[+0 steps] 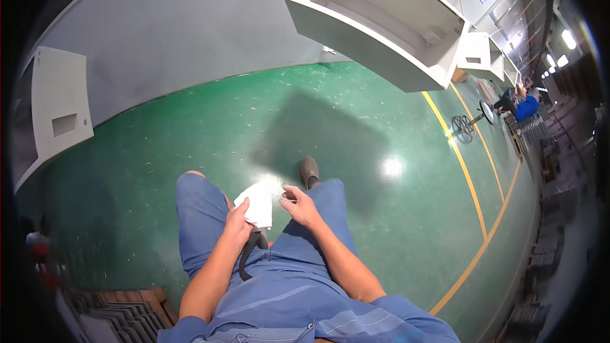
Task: Wiping down and cleaning white metal enclosures with a rag.
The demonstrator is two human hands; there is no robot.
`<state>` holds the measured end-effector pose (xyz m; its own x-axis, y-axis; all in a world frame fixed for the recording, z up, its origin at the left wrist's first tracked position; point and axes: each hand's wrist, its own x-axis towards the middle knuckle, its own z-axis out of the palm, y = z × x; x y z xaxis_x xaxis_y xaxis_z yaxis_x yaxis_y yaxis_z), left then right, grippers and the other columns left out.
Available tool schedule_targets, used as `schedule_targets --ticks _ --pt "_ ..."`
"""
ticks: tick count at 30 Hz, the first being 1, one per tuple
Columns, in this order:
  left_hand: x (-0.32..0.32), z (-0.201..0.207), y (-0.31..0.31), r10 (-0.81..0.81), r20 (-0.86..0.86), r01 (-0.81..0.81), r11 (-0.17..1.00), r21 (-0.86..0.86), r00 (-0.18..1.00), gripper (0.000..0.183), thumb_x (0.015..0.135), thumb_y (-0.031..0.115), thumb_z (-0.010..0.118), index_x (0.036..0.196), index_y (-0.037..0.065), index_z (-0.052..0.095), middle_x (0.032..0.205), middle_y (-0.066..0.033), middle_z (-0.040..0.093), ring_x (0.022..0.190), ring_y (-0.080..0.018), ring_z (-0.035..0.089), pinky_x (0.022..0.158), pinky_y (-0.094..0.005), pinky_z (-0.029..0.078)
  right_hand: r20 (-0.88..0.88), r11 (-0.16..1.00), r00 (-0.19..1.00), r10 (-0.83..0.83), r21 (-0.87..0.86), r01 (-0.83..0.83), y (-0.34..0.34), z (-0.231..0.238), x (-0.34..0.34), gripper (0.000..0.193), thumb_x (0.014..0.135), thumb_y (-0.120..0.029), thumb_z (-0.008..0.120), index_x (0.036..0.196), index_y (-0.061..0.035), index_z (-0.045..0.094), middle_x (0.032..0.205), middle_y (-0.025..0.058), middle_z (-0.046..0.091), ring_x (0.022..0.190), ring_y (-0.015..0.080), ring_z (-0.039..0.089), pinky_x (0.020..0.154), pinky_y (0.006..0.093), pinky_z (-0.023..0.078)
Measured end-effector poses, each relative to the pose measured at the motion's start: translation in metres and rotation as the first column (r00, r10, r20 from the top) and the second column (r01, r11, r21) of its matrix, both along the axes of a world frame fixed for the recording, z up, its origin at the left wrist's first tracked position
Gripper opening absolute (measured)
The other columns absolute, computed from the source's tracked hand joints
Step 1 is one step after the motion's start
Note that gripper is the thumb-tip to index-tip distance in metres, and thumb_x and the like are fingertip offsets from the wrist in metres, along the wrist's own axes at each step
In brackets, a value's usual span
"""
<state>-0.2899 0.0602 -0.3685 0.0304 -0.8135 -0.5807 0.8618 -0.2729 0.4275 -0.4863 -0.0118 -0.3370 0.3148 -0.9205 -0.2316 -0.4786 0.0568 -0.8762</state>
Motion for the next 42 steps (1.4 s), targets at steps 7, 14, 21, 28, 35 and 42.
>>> schedule_targets --ticks 7,14,21,28,35,42 --pt "0.007 0.009 -0.007 0.043 0.094 -0.040 0.998 -0.039 0.995 0.030 0.088 0.006 0.063 0.117 -0.001 0.059 0.104 -0.0103 0.068 0.090 -0.0219 0.068 0.080 -0.0361 0.056 -0.088 0.912 0.995 0.056 -0.401 -0.087 -0.088 0.106 0.050 0.035 0.083 -0.019 0.068 0.111 0.0015 0.065 0.113 0.0183 0.066 0.105 0.0301 0.065 0.091 0.0368 0.049" --pt "0.045 -0.021 -0.023 -0.059 0.161 0.033 0.987 0.159 0.985 0.046 0.083 0.001 0.064 0.127 0.002 0.051 0.109 -0.0103 0.065 0.096 -0.0216 0.067 0.082 -0.0361 0.056 -0.230 0.549 0.970 0.077 -0.802 -0.234 -0.185 0.246 0.115 0.029 0.086 -0.016 0.068 0.110 0.0001 0.064 0.107 0.0159 0.066 0.101 0.0290 0.064 0.087 0.0364 0.049" --pt "0.063 -0.057 -0.056 -0.028 0.244 -0.018 0.983 0.184 0.969 0.045 0.077 0.008 0.071 0.118 0.000 0.056 0.102 -0.0116 0.067 0.087 -0.0184 0.067 0.075 -0.0319 0.055 -0.605 0.383 0.685 -0.406 -0.793 -0.473 -0.313 0.318 0.168 0.052 0.093 -0.044 0.058 0.126 -0.0046 0.057 0.125 0.0144 0.059 0.118 0.0308 0.055 0.098 0.0406 0.044" --pt "0.067 -0.068 -0.072 -0.032 0.170 -0.002 0.980 0.199 0.985 0.040 0.078 0.008 0.071 0.115 0.001 0.057 0.102 -0.0115 0.068 0.089 -0.0187 0.068 0.077 -0.0311 0.054 -0.779 0.703 0.598 -0.189 -0.533 -0.471 -0.484 0.301 0.156 0.075 0.092 -0.066 0.037 0.140 -0.0095 0.046 0.140 0.0265 0.045 0.129 0.0386 0.046 0.105 0.0430 0.038" --pt "0.081 -0.065 -0.062 0.011 0.204 -0.060 0.970 0.237 0.979 0.040 0.077 0.010 0.069 0.114 0.001 0.057 0.098 -0.0106 0.068 0.085 -0.0192 0.067 0.075 -0.0320 0.054 -0.688 0.734 0.662 -0.296 -0.607 -0.303 -0.408 0.269 0.223 0.066 0.091 -0.066 0.040 0.106 -0.0072 0.065 0.093 0.0189 0.066 0.091 0.0363 0.062 0.081 0.0432 0.046" --pt "0.084 -0.076 -0.068 0.166 0.039 -0.168 0.984 0.059 0.985 0.041 0.081 0.006 0.068 0.119 0.002 0.054 0.104 -0.0116 0.067 0.088 -0.0198 0.068 0.077 -0.0345 0.056 -0.629 0.425 0.741 -0.235 -0.752 -0.504 -0.353 0.279 0.231 0.053 0.095 -0.050 0.050 0.090 0.0002 0.066 0.090 0.0182 0.062 0.089 0.0373 0.058 0.083 0.0433 0.045"
